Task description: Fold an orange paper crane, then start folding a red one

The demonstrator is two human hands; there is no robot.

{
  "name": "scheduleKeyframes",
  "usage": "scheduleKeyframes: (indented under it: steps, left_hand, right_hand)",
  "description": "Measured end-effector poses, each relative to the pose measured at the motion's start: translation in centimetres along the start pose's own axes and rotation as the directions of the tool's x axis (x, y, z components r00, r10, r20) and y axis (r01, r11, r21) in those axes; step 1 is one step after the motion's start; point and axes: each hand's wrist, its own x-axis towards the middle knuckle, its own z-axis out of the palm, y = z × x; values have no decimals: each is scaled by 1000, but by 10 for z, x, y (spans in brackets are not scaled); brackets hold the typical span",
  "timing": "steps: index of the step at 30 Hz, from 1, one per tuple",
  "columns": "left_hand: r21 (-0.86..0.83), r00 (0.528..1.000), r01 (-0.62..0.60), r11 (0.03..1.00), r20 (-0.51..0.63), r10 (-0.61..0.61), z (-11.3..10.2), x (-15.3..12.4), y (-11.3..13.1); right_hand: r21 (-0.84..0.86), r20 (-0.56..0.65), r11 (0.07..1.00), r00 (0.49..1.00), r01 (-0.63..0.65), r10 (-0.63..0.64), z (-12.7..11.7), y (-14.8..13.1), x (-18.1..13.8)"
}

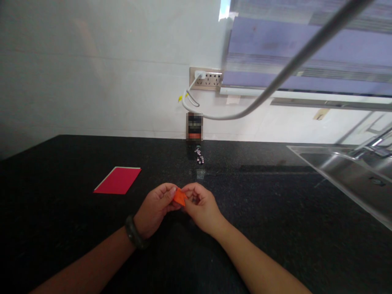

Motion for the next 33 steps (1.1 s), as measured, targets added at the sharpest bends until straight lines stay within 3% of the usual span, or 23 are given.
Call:
scheduleKeyframes:
  steps: [3,7,11,16,21,27,33]
  left_hand:
    - [-56,997,-71,996,-7,71,2,-2,3]
    - [34,987,-159,987,-18,159,0,-2,6]
    - [-8,992,-118,993,38,119,-4,0,6]
    - [-139,986,-81,987,131,99,-7,0,4]
    - [-34,986,-90,995,137,94,-7,1,3]
    - [-38,987,-77,996,140,81,-6,1,3]
    - [54,994,-75,996,81,71,-3,0,8]
  right_hand:
    - [-7,-28,1000,999,-22,22,-2,1,1]
    - [-32,49,999,999,-15,16,-4,-1,-2]
    - [24,110,999,994,-23,20,-7,-1,-3]
    - [37,77,998,996,-49,46,-8,0,0]
    - [52,69,996,995,-74,70,-7,-3,1]
    - [64,75,995,994,-82,77,-7,-2,1]
    - [31,96,999,995,-43,40,-8,-1,0]
